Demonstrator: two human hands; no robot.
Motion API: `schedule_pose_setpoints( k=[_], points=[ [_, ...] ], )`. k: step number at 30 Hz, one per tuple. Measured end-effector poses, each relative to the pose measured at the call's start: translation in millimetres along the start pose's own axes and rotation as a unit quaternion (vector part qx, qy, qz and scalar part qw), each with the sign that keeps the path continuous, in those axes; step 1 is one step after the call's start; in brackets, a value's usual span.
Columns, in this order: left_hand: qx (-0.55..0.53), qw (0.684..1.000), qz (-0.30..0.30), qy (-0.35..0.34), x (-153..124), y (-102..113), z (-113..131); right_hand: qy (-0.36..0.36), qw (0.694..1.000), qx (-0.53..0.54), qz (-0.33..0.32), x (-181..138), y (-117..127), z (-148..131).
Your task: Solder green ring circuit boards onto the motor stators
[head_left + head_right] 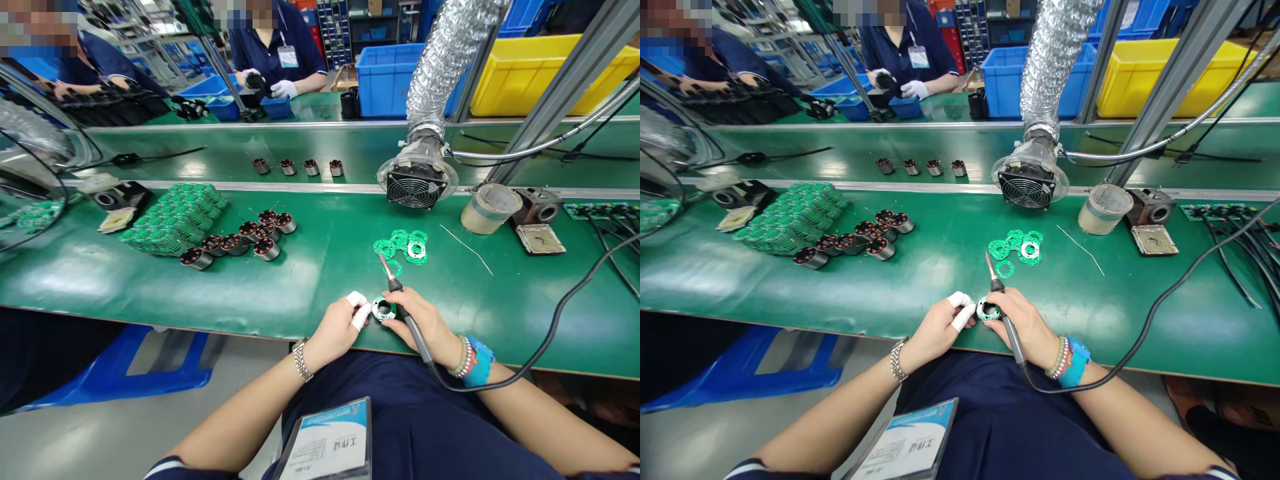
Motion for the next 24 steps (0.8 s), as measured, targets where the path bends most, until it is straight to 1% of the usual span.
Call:
schedule_pose_setpoints(
  k=[1, 3, 4, 5, 6, 7, 9, 10, 12, 14, 15, 16, 17, 18, 19, 20, 21, 22, 23, 24],
  points=[
    [0.000, 1.000, -0.022, 0.013, 2.3, -1.9, -1.8, 0.000, 1.000, 0.001, 0.000, 0.0, -1.3, 0.7],
    [-0.036, 0.995, -0.081, 0.056, 4.1, -7.4, -7.6, 0.004, 1.000, 0.007, 0.002, 0.2, -2.4, 1.3],
    [-0.049, 0.992, -0.103, 0.060, 4.5, -8.3, -8.5, 0.007, 1.000, 0.010, 0.003, 0.4, -2.2, 1.2],
    [-0.044, 0.992, -0.113, 0.041, 5.4, -6.6, -6.8, 0.009, 1.000, 0.013, 0.004, 0.4, -2.0, 1.1],
    [-0.018, 0.993, -0.112, -0.006, 6.7, -3.0, -2.3, 0.011, 1.000, 0.015, 0.005, 0.5, -1.6, 1.1],
    [0.025, 0.992, -0.105, -0.072, 7.2, 1.5, 4.5, 0.011, 1.000, 0.017, 0.005, 0.4, -1.3, 1.1],
    [0.118, 0.968, -0.080, -0.205, 5.0, 8.6, 18.7, 0.009, 1.000, 0.021, 0.005, 0.4, -0.8, 1.6],
    [0.157, 0.952, -0.074, -0.254, 3.1, 9.9, 23.9, 0.006, 1.000, 0.023, 0.004, 0.3, -0.8, 2.3],
    [0.207, 0.925, -0.076, -0.310, 0.6, 8.7, 30.7, 0.001, 1.000, 0.026, 0.001, 0.1, -1.3, 3.4],
    [0.220, 0.919, -0.089, -0.316, 1.1, 4.0, 34.2, 0.002, 1.000, 0.030, -0.002, -0.1, -1.9, 3.4],
    [0.213, 0.925, -0.090, -0.301, 2.7, 1.6, 34.9, 0.004, 0.999, 0.031, -0.002, 0.0, -2.0, 3.2],
    [0.194, 0.939, -0.088, -0.271, 5.4, -0.5, 33.9, 0.006, 0.999, 0.031, -0.002, 0.1, -2.1, 2.9],
    [0.161, 0.958, -0.086, -0.222, 8.6, -2.5, 30.3, 0.007, 1.000, 0.030, -0.002, 0.2, -2.1, 2.8],
    [0.114, 0.978, -0.084, -0.154, 11.6, -4.5, 23.5, 0.007, 1.000, 0.026, -0.002, 0.4, -2.1, 2.7],
    [0.054, 0.992, -0.087, -0.072, 13.1, -7.2, 13.8, 0.008, 1.000, 0.023, -0.002, 0.6, -2.2, 2.7],
    [-0.012, 0.995, -0.094, 0.012, 12.3, -10.8, 3.0, 0.009, 1.000, 0.021, -0.001, 0.8, -2.1, 2.6],
    [-0.073, 0.988, -0.102, 0.087, 9.7, -14.4, -6.5, 0.009, 1.000, 0.020, 0.000, 1.0, -2.1, 2.5],
    [-0.121, 0.976, -0.111, 0.141, 6.7, -17.0, -13.2, 0.011, 1.000, 0.020, 0.002, 1.1, -2.0, 2.3],
    [-0.154, 0.966, -0.116, 0.170, 4.6, -17.5, -17.0, 0.012, 1.000, 0.022, 0.004, 1.3, -1.8, 2.1],
    [-0.172, 0.961, -0.119, 0.179, 3.9, -16.1, -18.5, 0.013, 1.000, 0.024, 0.005, 1.3, -1.7, 1.9]
  ],
)
Point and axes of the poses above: each hand's wrist, its own x-axis towards the middle knuckle, its own y-axis out of the back of the hand, z = x × y, the point moved 9 cm from there along x, towards the middle knuckle, and after that the axes turned 14 degrees about z, right-handed, at the moved point
